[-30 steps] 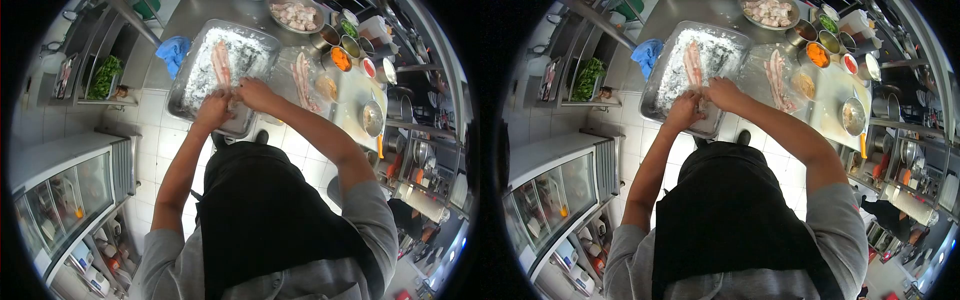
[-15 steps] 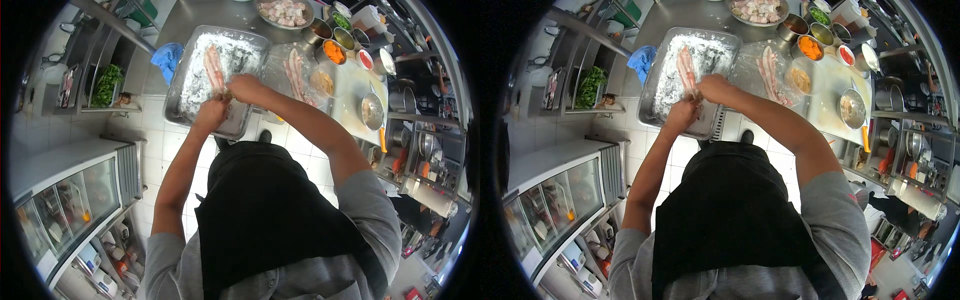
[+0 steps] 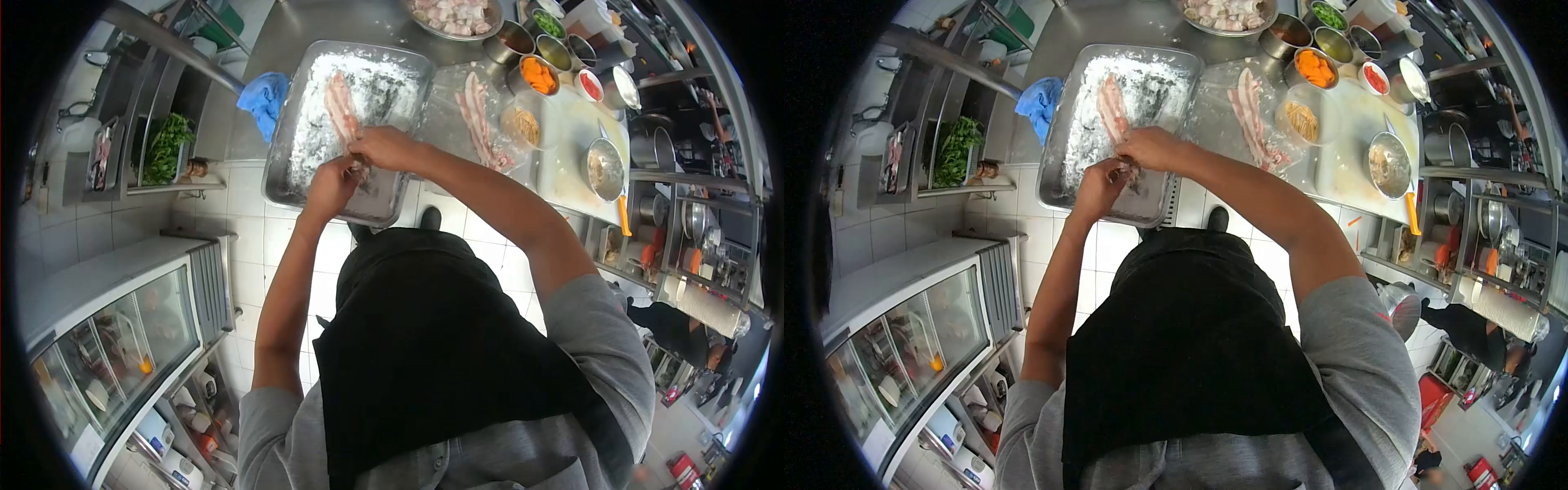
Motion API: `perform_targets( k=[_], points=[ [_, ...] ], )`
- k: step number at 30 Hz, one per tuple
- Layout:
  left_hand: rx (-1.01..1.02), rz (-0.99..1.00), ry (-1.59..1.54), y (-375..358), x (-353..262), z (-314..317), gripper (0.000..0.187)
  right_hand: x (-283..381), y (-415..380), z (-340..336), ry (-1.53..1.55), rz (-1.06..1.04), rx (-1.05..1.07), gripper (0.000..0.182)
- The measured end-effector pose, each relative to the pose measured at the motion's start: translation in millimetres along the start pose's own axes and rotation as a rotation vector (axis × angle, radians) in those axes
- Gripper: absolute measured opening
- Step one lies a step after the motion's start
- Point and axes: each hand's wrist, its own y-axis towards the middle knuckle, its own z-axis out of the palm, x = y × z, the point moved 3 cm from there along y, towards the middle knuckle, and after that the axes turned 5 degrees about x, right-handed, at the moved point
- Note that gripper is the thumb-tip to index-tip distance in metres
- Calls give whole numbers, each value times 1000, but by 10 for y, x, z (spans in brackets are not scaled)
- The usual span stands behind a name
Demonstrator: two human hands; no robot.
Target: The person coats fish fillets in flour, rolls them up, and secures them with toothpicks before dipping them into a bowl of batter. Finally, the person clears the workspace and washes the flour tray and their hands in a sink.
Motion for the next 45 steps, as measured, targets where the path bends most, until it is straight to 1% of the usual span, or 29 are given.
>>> perform_targets(
  k=[1,2,4,5,7,8,9,10,11,13,14,15,17,18,20,22,24,26,27,29,30,32,35,37,39,40,42,43,45],
  points=[
    [-44,-15,-25,32,65,3,20,-21,3,15,-4,-16,-12,16],
    [-46,-16,-28,66,131,9,20,-44,6,28,-7,-32,-23,16],
    [-16,-175,-209,123,237,-10,15,-110,30,61,41,-58,1,17],
    [-21,-179,-211,149,254,-7,15,-134,40,84,90,-83,22,19],
    [-89,-293,-598,205,277,-4,11,-88,24,12,115,-95,15,20],
    [-91,-293,-599,250,326,-14,11,-64,23,-25,141,-100,3,21],
    [-133,-324,-606,289,390,-34,10,-75,37,-12,140,-100,4,21],
    [-175,-357,-612,295,453,-42,10,-100,57,9,143,-55,12,20],
    [-174,-359,-612,285,502,-35,10,-126,75,31,146,-11,21,19],
    [-477,-191,-202,239,319,-224,12,-145,90,9,150,15,31,18],
    [-488,-101,-36,208,242,-265,18,-165,96,-1,153,40,41,16],
    [-484,-101,-36,172,192,-272,18,-178,109,-14,155,42,40,16],
    [-220,122,41,117,5,-182,25,-215,151,-15,161,111,96,16],
    [-138,105,18,84,-48,-136,32,-237,175,-16,163,111,94,16],
    [-137,85,27,110,-11,-95,32,-289,210,3,208,167,147,17],
    [-137,67,33,150,81,-47,32,-277,219,-49,204,173,159,19],
    [-147,89,79,184,153,-44,31,-282,213,-38,199,176,174,22],
    [-160,87,38,197,200,-33,29,-312,156,-43,344,146,-60,28],
    [-171,85,-5,207,216,-27,27,-296,128,-73,342,148,-60,28],
    [-175,86,-25,228,257,-37,24,-273,71,-114,336,237,-41,31],
    [-180,86,-44,233,260,-54,22,-220,41,-123,334,238,-40,31],
    [-167,65,-32,235,265,-78,20,-67,-21,-172,254,77,-106,22],
    [-165,47,-28,269,226,-124,19,-62,21,-110,212,68,-159,16],
    [-175,47,-40,271,149,-159,19,-58,49,-117,217,89,-145,15],
    [-258,59,-89,247,83,-160,18,-76,48,-106,223,114,-129,14],
    [-258,58,-89,253,114,-157,18,-86,47,-98,195,106,-120,14],
    [-161,58,-64,269,206,-135,19,-89,50,-57,168,93,-104,15],
    [-165,54,-65,274,256,-143,19,-96,51,-46,165,99,-122,16],
    [-150,30,29,302,362,-160,21,-120,72,-55,160,102,-143,16]
  ],
)
